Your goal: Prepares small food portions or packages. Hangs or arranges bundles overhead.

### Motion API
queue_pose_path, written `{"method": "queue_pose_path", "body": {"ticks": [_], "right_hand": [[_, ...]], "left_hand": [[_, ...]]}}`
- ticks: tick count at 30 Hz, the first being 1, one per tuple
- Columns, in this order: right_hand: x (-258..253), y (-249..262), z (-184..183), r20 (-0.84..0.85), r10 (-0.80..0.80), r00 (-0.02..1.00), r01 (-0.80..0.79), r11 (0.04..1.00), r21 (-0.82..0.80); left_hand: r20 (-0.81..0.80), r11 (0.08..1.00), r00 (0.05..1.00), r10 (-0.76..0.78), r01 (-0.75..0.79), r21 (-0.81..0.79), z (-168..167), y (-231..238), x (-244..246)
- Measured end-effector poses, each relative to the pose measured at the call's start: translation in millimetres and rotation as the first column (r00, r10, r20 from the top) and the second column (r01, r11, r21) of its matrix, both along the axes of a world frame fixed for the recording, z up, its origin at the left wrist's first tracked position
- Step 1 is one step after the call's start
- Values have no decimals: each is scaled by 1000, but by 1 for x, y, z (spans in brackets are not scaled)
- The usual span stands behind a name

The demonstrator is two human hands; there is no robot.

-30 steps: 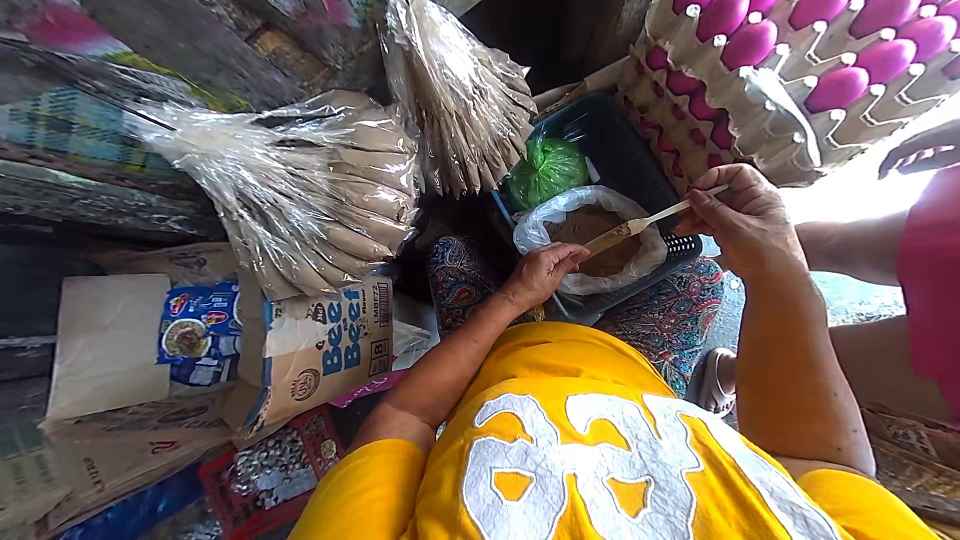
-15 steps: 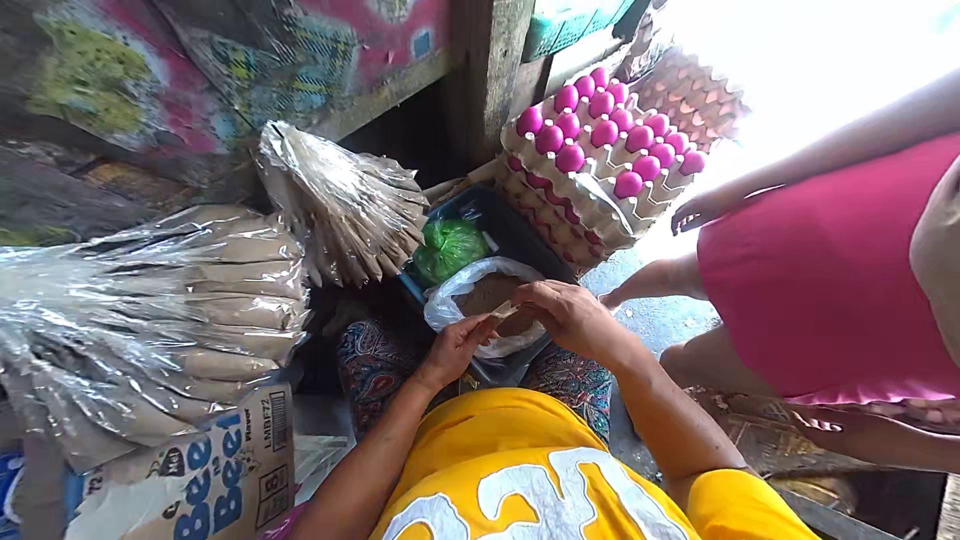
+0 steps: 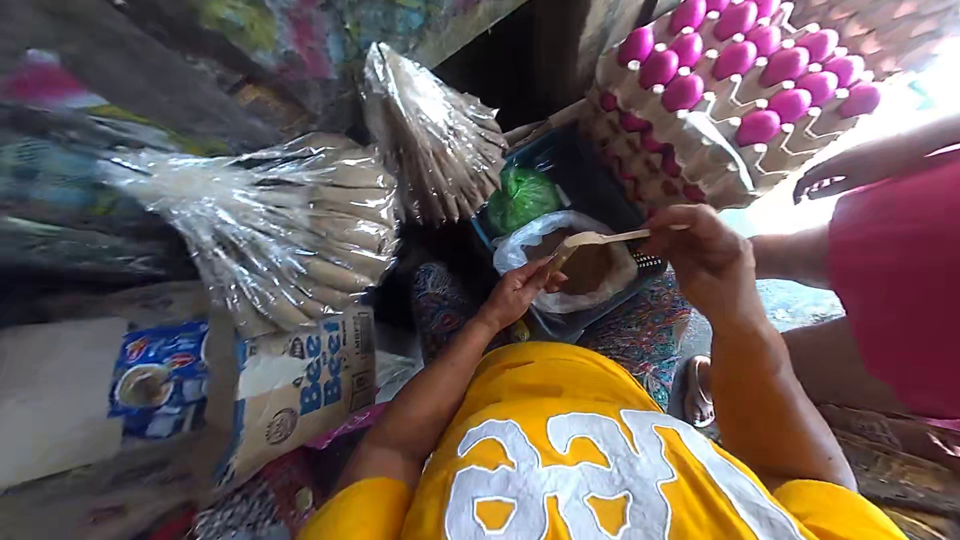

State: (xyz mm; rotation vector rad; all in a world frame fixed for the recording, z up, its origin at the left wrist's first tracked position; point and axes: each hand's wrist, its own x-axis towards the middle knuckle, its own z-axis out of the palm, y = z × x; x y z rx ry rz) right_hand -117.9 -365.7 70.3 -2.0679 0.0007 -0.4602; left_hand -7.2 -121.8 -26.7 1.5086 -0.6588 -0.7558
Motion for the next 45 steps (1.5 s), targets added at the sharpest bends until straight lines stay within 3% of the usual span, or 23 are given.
{"method": "queue_pose_path", "body": {"ticks": [4, 7, 10, 15, 19, 27, 35, 45], "right_hand": [[-1, -8, -16, -67, -108, 992, 126, 904, 409], [4, -16, -35, -168, -187, 968, 250, 789, 561], [10, -21, -68, -357, -173, 918, 325, 845, 425], [30, -1, -108, -613, -166, 772, 286, 953, 102], [44, 13, -130, -659, -127, 741, 258, 960, 106], [40, 13, -133, -666, -79, 742, 319, 915, 247], [14, -17, -103, -492, -39, 869, 362, 727, 583], [3, -35, -65, -383, -73, 921, 324, 688, 649]], "left_hand": [[-32, 998, 999, 18, -20, -60, -7, 2, 2], [-26, 998, 999, 26, -27, -51, -3, 5, 3], [-64, 991, 998, 29, -37, -128, 0, 8, 5], [-85, 982, 995, 44, -58, -180, 7, 14, 9], [-73, 987, 995, 68, -78, -143, 4, 18, 10], [-59, 994, 997, 55, -60, -89, -8, 21, 9], [-3, 999, 1000, -2, 2, 44, 5, 14, 3], [24, 999, 999, -31, 30, 44, -2, 0, 1]]}}
